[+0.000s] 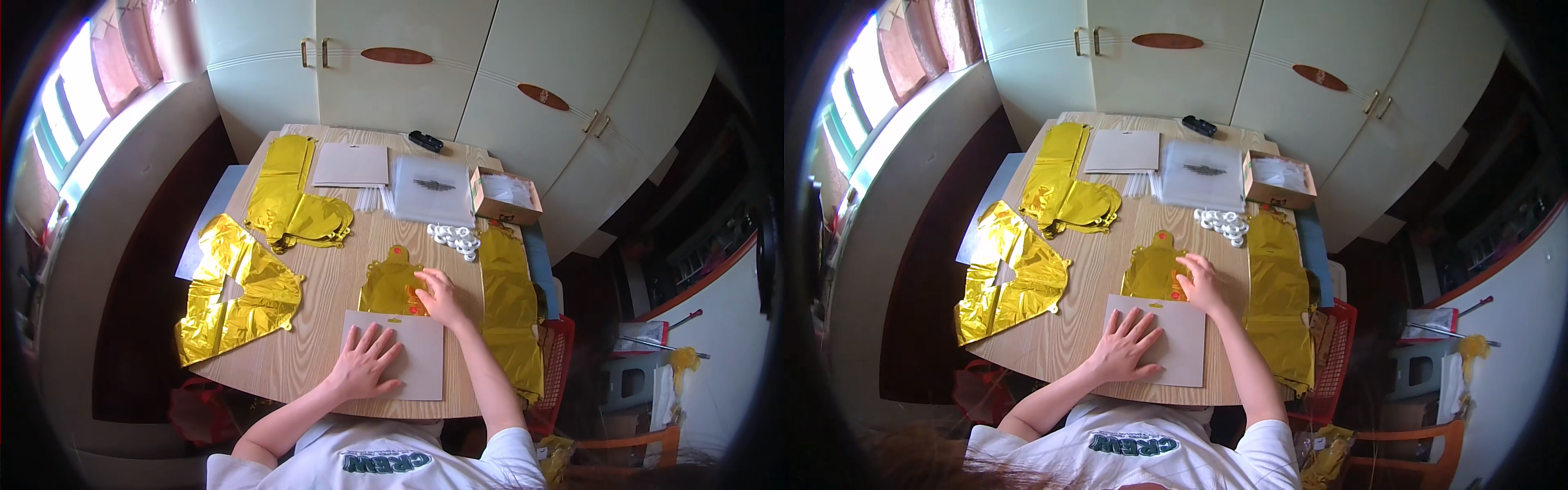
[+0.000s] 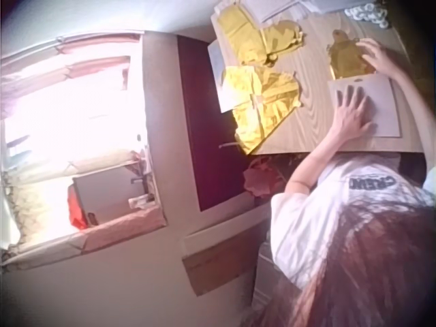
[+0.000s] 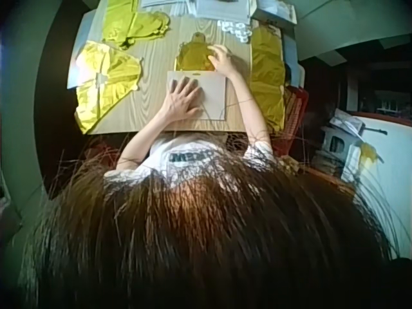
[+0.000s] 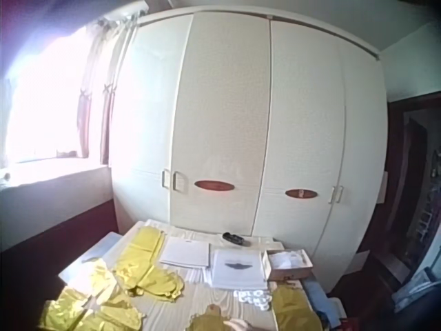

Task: Folding and stacking gold-colored sheets of paper at a workstation.

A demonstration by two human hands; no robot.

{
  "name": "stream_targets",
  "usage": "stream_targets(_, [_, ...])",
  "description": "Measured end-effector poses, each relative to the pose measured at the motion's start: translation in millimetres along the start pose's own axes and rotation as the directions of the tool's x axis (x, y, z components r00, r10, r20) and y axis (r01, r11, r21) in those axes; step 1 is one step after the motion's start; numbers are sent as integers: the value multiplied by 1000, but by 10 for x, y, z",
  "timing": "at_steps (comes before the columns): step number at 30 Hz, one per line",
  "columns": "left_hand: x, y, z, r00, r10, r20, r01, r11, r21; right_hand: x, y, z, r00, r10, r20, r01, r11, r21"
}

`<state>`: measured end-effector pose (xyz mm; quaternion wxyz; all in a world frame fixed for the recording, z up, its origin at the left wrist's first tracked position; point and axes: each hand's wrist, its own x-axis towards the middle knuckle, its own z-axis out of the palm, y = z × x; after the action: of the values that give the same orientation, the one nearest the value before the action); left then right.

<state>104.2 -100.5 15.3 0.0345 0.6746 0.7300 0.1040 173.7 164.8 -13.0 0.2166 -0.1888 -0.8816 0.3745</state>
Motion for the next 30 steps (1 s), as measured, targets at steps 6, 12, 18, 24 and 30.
stream_targets(6, [-9,-3,12,1000,-4,-6,4,1000,4,265,-97,19,974,227,24,-226,973,-55])
stream_targets(12, [0,-6,11,1000,1,-12,-1,1000,-2,348,4,40,946,320,54,-313,943,-109])
stream_targets(18, [1,-10,15,1000,-3,1,3,1000,-6,383,95,46,910,396,122,-390,918,-75])
stream_targets(24, [47,23,-37,1000,-17,18,17,999,46,404,179,6,888,424,180,-414,906,-91])
stream_targets(30, [144,115,-69,998,-60,31,58,997,45,394,244,7,892,393,222,-403,915,1])
